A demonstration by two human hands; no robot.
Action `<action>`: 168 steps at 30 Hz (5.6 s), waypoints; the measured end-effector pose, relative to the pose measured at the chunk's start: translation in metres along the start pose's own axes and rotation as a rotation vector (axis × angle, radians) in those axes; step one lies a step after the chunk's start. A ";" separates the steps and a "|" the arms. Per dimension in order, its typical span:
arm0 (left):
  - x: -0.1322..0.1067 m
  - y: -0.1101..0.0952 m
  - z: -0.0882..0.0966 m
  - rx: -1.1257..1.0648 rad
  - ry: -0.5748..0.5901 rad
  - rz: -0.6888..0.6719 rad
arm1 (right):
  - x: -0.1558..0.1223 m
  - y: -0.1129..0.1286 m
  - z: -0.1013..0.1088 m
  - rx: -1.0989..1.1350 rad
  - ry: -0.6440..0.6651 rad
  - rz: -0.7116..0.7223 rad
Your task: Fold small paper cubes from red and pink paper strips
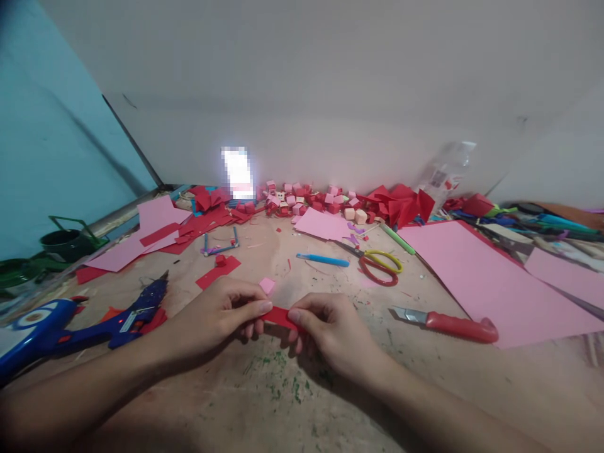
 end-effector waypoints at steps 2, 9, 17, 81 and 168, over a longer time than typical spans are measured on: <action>0.000 0.002 -0.001 -0.048 0.003 0.021 | 0.000 0.000 0.001 0.028 -0.005 -0.005; 0.001 0.004 0.002 -0.137 -0.047 0.067 | 0.001 -0.001 0.004 0.075 -0.015 -0.036; 0.004 0.007 0.008 -0.150 -0.120 0.061 | 0.005 -0.001 0.009 0.102 -0.020 -0.004; -0.004 -0.011 0.013 0.172 -0.269 -0.355 | 0.003 -0.006 0.004 0.297 -0.006 0.038; 0.009 0.010 0.001 -0.193 0.115 0.076 | 0.003 -0.008 0.005 0.189 0.128 -0.043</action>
Point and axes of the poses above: each hand's wrist, its own x-axis towards the middle knuckle, its own z-axis out of the back of the hand, y = z × x, the point moved 5 cm from there along x, towards the middle knuckle, and after that the axes turned 5 degrees about y, right-handed, at the moved point
